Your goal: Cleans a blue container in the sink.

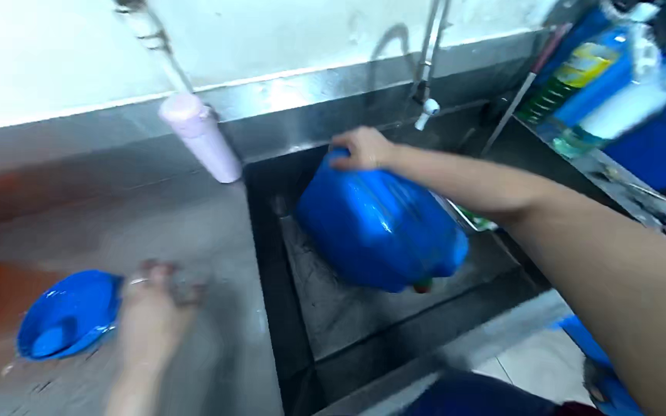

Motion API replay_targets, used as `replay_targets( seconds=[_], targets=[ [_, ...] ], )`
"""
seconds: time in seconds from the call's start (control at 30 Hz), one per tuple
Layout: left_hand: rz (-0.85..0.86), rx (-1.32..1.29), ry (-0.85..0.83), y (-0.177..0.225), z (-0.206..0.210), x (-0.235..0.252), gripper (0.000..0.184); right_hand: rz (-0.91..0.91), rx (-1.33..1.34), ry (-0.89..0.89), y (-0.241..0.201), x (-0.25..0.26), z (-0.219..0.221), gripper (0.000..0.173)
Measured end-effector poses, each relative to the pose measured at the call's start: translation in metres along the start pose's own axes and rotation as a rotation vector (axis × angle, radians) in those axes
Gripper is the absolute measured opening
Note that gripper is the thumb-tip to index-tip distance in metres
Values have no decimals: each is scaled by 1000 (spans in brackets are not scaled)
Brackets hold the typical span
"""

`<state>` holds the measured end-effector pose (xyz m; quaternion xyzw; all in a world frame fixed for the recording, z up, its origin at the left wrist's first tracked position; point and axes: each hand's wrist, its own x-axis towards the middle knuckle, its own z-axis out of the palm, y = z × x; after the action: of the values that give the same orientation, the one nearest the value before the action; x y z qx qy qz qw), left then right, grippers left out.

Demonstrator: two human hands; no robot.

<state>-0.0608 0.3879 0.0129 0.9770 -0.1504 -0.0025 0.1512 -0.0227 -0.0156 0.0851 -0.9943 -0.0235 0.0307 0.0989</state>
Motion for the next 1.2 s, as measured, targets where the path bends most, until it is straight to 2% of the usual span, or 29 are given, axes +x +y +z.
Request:
replay_targets(
  seconds=[0.03, 0.1, 0.13, 0.17, 0.23, 0.3, 0.33, 0.43, 0.5, 0.53, 0.57, 0.6, 0.67, 0.7, 0.77, 0.8, 0.83, 0.9, 0.93, 1.0, 1.03, 1.1, 1.13, 1.2],
  targets=[
    [189, -194, -27, 57, 9, -13, 45, 102, 28, 47, 34, 10, 18, 58],
    [444, -566, -192, 163, 29, -45, 47, 488, -10, -165, 63, 15, 7, 80],
    [530, -708, -265, 201, 42, -60, 57, 566, -21, -220, 68, 5, 4, 81],
    [575, -810, -304, 230, 57, -74, 69, 559, 10, -224, 73, -15, 9, 76],
    [566, -822, -203, 265, 86, -85, 81, 363, 167, -113, 76, -74, 42, 57],
    [499, -540, -22, 279, 94, -67, 93, 173, 336, 63, 61, -128, 78, 56],
    [466, -411, -42, 280, 85, -47, 93, 119, 387, 133, 54, -145, 88, 57],
    [364, -57, -307, 301, 30, 38, 74, 122, 413, 373, 48, -161, 103, 55],
    [321, 162, -289, 331, 27, 94, 68, 126, 347, 375, 58, -157, 96, 61],
    [331, 228, -261, 343, 39, 112, 67, 106, 361, 343, 66, -155, 89, 57],
    [394, 247, -241, 352, 56, 119, 62, 64, 389, 354, 74, -153, 80, 49],
    [531, 221, -201, 354, 71, 115, 54, -9, 409, 403, 83, -149, 70, 44],
    [957, 55, -109, 338, 99, 81, 41, -265, 437, 458, 105, -139, 57, 41],
    [1163, 42, -148, 322, 109, 61, 40, -396, 429, 389, 114, -136, 59, 40],
    [1423, 61, -217, 279, 103, 22, 32, -555, 318, 191, 125, -140, 69, 33],
    [1490, 80, -136, 252, 95, 9, 20, -629, 270, 177, 124, -145, 75, 29],
    [1514, 91, -15, 225, 89, 3, 18, -711, 246, 199, 119, -150, 78, 27],
    [1424, 85, 177, 182, 80, 7, 23, -901, 199, 348, 93, -142, 81, 24],
    [1326, 90, 244, 166, 76, 13, 24, -961, 188, 391, 75, -128, 79, 29],
    [1069, 81, 325, 142, 69, 37, 22, -942, 250, 424, 40, -79, 69, 38],
    [913, 37, 320, 134, 64, 53, 23, -814, 297, 427, 30, -50, 64, 40],
    [609, -41, 294, 121, 48, 88, 29, -391, 331, 406, 28, 3, 60, 43],
    [495, -69, 301, 116, 35, 106, 33, -168, 342, 328, 31, 21, 59, 42],
    [336, -128, 322, 110, 0, 143, 40, 161, 294, 216, 41, 43, 60, 43]
  ],
)
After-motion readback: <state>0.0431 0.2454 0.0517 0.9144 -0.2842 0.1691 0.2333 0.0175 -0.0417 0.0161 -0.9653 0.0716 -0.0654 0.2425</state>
